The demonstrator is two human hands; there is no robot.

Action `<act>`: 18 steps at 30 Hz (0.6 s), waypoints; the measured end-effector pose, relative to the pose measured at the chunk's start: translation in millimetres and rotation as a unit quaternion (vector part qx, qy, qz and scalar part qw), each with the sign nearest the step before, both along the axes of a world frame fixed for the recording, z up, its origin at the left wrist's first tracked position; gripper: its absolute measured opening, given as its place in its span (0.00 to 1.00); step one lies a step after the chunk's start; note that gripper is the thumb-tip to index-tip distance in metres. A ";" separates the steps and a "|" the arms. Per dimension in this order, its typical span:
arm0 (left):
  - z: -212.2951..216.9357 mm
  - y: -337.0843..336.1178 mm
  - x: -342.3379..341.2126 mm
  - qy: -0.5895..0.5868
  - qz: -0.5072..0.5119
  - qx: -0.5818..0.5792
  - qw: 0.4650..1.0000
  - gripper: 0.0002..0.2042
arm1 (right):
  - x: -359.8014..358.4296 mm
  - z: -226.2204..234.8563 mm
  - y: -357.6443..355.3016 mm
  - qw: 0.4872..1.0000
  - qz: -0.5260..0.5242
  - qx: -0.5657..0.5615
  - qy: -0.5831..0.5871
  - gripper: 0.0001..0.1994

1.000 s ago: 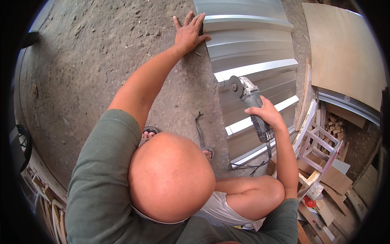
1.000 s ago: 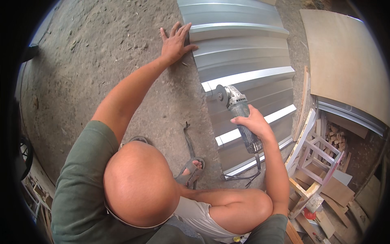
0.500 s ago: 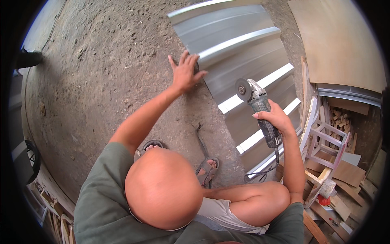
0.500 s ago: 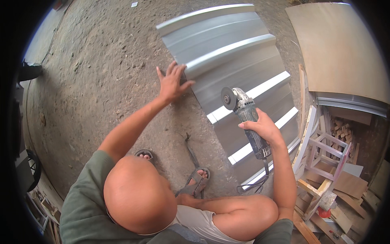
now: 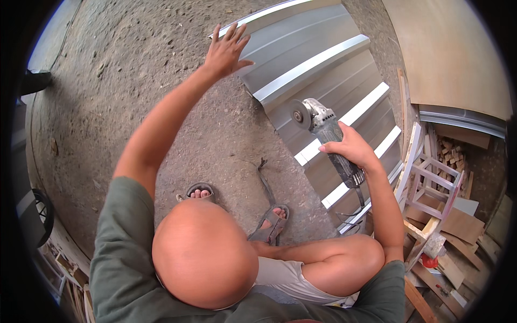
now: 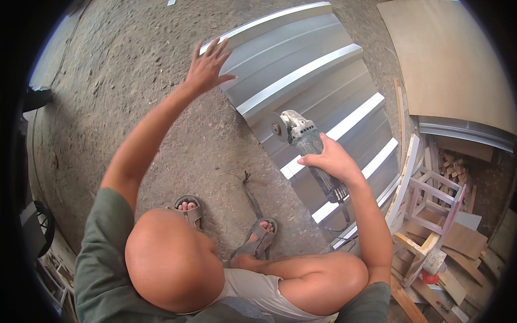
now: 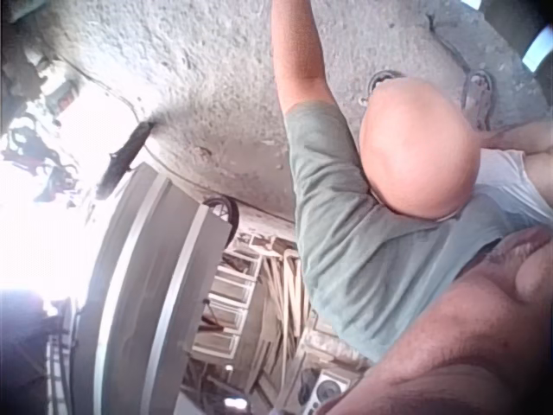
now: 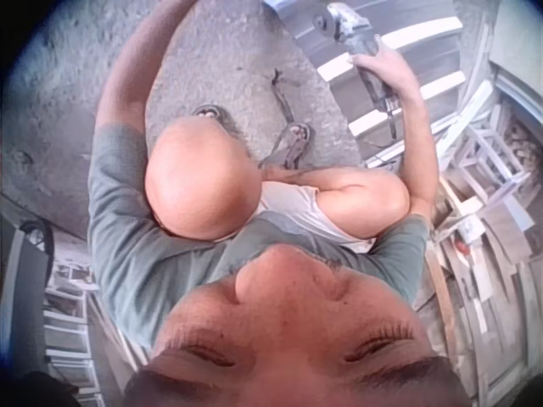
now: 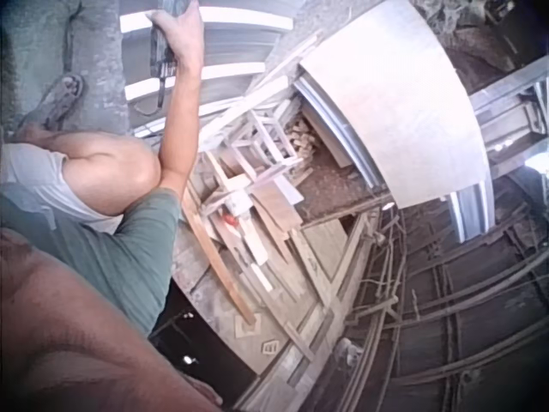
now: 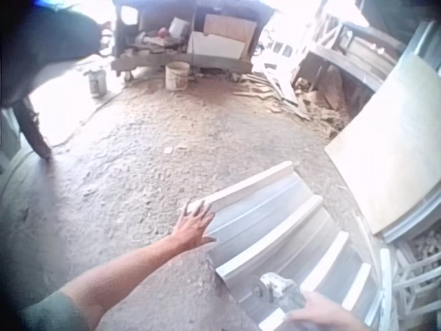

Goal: The person measures a corrugated metal sheet using a tape measure and a pencil, then cuts it along a marked line using an angle grinder.

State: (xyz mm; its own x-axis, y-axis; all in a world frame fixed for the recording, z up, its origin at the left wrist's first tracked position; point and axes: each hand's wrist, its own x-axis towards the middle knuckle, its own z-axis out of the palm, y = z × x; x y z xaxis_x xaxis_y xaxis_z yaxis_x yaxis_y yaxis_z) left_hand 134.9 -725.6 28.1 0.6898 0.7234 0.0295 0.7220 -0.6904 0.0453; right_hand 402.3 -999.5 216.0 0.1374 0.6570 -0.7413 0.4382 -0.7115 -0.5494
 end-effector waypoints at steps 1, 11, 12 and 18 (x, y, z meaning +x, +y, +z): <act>13.0 12.2 8.7 0.047 -0.018 -0.009 0.999 0.48 | -2.0 0.4 2.3 1.000 0.007 0.002 -0.011 0.33; 34.3 45.4 37.8 0.215 -0.045 -0.126 0.967 0.71 | -10.8 -27.3 27.1 0.995 0.067 0.013 -0.068 0.33; 34.3 46.0 37.7 0.226 -0.043 -0.124 0.965 0.71 | -10.6 -29.9 28.7 0.994 0.076 0.018 -0.075 0.33; 24.4 47.7 37.8 0.218 -0.029 -0.119 0.968 0.71 | -13.5 -40.9 38.7 0.993 0.095 0.006 -0.074 0.36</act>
